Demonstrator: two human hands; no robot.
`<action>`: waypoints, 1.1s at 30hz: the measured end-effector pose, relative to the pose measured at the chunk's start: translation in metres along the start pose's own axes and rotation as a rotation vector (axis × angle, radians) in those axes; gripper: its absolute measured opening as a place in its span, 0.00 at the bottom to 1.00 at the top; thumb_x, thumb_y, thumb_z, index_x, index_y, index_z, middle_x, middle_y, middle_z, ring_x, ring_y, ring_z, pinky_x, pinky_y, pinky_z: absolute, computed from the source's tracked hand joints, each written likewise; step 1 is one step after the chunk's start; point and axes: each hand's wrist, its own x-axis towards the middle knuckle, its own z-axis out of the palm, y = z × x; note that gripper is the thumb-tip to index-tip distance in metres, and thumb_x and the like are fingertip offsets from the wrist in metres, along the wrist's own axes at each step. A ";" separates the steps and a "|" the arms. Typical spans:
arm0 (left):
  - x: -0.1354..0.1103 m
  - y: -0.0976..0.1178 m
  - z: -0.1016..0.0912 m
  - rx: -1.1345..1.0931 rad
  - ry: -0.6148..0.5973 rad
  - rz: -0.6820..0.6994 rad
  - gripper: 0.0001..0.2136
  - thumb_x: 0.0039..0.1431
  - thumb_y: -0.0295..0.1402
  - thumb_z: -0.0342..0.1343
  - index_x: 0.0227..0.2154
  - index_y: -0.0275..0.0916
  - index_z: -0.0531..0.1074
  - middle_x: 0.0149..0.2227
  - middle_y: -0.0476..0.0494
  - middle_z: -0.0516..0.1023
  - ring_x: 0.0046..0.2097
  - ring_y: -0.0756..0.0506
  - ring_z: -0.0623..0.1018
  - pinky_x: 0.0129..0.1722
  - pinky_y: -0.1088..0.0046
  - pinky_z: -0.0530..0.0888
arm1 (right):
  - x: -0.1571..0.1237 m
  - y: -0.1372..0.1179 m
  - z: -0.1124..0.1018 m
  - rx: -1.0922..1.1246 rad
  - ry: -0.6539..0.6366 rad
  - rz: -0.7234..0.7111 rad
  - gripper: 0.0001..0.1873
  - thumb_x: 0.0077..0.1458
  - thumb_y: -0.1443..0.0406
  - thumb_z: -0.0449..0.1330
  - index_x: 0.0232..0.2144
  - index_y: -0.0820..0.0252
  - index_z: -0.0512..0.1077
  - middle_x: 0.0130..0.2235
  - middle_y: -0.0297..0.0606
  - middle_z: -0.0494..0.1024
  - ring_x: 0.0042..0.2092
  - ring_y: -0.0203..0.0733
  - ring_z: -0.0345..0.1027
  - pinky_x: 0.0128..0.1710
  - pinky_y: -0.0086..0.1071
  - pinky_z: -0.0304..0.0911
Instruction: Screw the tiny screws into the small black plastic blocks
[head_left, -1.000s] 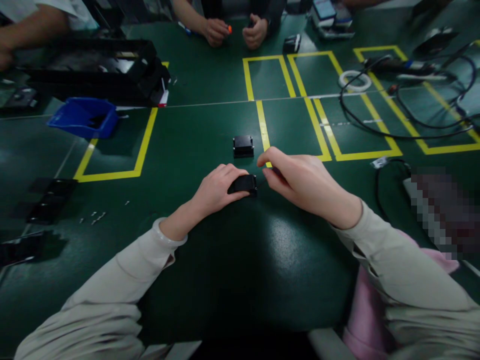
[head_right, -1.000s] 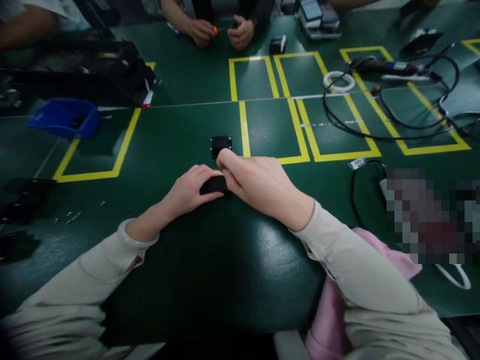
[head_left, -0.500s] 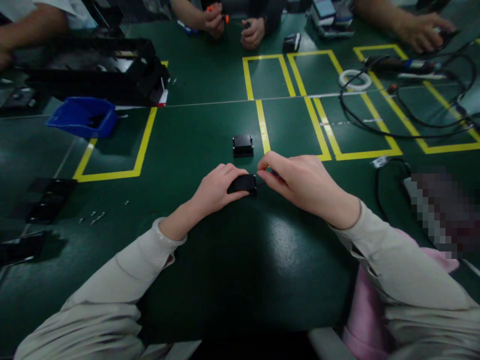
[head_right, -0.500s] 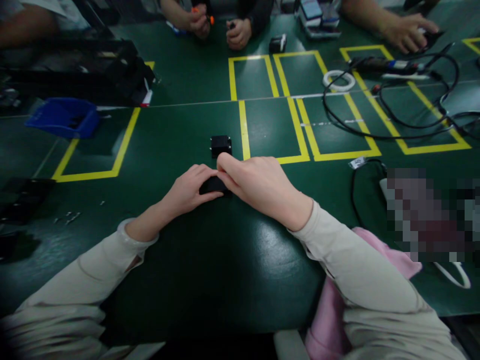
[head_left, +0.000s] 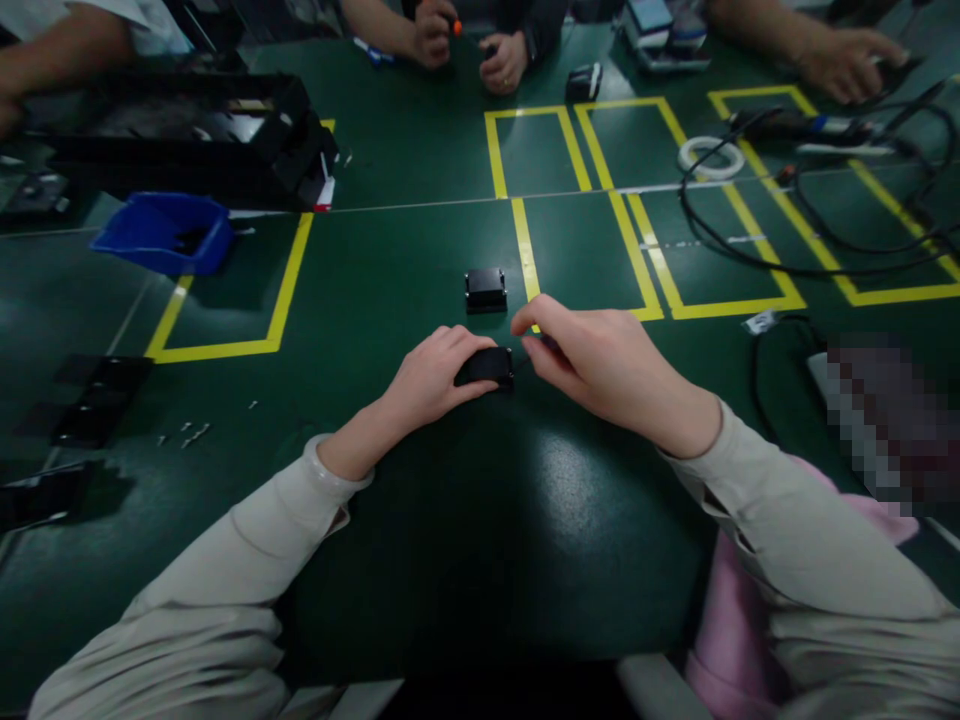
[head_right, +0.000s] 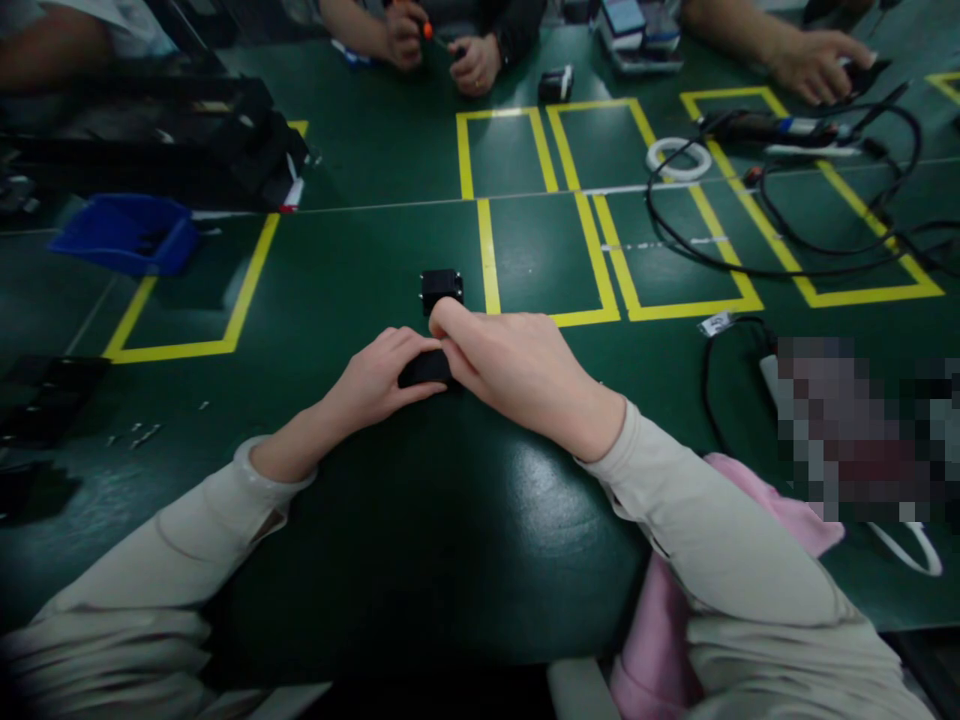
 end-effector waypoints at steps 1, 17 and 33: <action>0.000 0.000 0.000 0.000 0.002 0.001 0.18 0.66 0.45 0.57 0.53 0.40 0.69 0.48 0.39 0.75 0.48 0.38 0.73 0.47 0.61 0.70 | 0.000 0.000 0.000 0.007 0.001 0.000 0.14 0.69 0.63 0.48 0.45 0.61 0.72 0.28 0.34 0.75 0.27 0.36 0.65 0.28 0.29 0.46; -0.001 0.000 0.000 0.019 0.008 0.015 0.20 0.67 0.45 0.57 0.56 0.40 0.69 0.48 0.39 0.75 0.47 0.38 0.73 0.48 0.60 0.71 | 0.001 -0.001 -0.001 -0.016 -0.036 0.049 0.16 0.69 0.59 0.49 0.44 0.60 0.73 0.25 0.33 0.72 0.25 0.37 0.62 0.29 0.30 0.45; -0.002 -0.001 0.002 0.063 0.011 0.042 0.26 0.69 0.45 0.54 0.65 0.41 0.62 0.48 0.38 0.73 0.48 0.38 0.72 0.48 0.61 0.71 | 0.001 -0.001 -0.002 0.004 -0.037 0.049 0.16 0.70 0.62 0.48 0.47 0.61 0.73 0.27 0.34 0.73 0.26 0.36 0.63 0.29 0.29 0.47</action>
